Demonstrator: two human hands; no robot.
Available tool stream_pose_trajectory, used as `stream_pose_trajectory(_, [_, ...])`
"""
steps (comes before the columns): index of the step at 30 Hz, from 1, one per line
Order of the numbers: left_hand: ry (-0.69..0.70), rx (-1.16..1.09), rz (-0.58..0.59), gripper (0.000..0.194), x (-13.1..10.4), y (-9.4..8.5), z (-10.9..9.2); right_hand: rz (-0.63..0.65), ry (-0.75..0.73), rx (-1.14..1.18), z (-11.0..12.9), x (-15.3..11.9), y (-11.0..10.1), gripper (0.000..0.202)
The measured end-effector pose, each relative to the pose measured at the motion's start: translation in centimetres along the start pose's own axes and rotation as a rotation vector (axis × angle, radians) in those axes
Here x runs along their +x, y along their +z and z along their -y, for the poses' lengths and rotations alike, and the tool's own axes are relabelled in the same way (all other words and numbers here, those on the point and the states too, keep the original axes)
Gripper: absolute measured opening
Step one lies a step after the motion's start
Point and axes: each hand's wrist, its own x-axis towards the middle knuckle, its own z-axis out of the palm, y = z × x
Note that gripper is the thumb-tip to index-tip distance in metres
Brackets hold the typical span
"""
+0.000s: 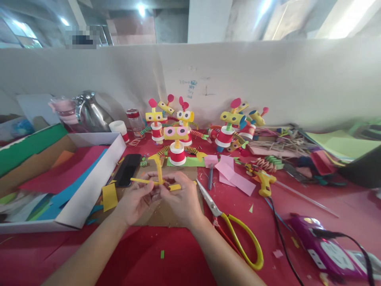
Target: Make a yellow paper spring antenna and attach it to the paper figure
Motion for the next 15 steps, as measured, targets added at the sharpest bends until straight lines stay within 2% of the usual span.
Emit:
stream_pose_trajectory(3, [0.115,0.213,-0.002,0.03,-0.06,-0.16,-0.02,0.048,0.247,0.407,-0.03,0.2,-0.29,0.011])
stream_pose_trajectory(6, [0.246,0.392,-0.068,0.025,0.08,-0.3,0.15,0.096,0.439,0.667,0.04,0.46,-0.62,0.013])
stream_pose_trajectory(11, [0.402,0.533,-0.139,0.008,-0.02,-0.17,0.08,0.182,0.644,0.798,0.33,0.62,-0.89,0.016])
stream_pose_trajectory(13, [0.404,0.511,-0.126,0.006,-0.12,-0.05,0.01,0.205,0.687,0.814,0.49,0.67,-0.91,0.016])
stream_pose_trajectory(15, [0.347,0.403,-0.102,0.003,-0.13,0.01,0.02,0.21,0.721,0.825,0.6,0.75,-0.92,0.016])
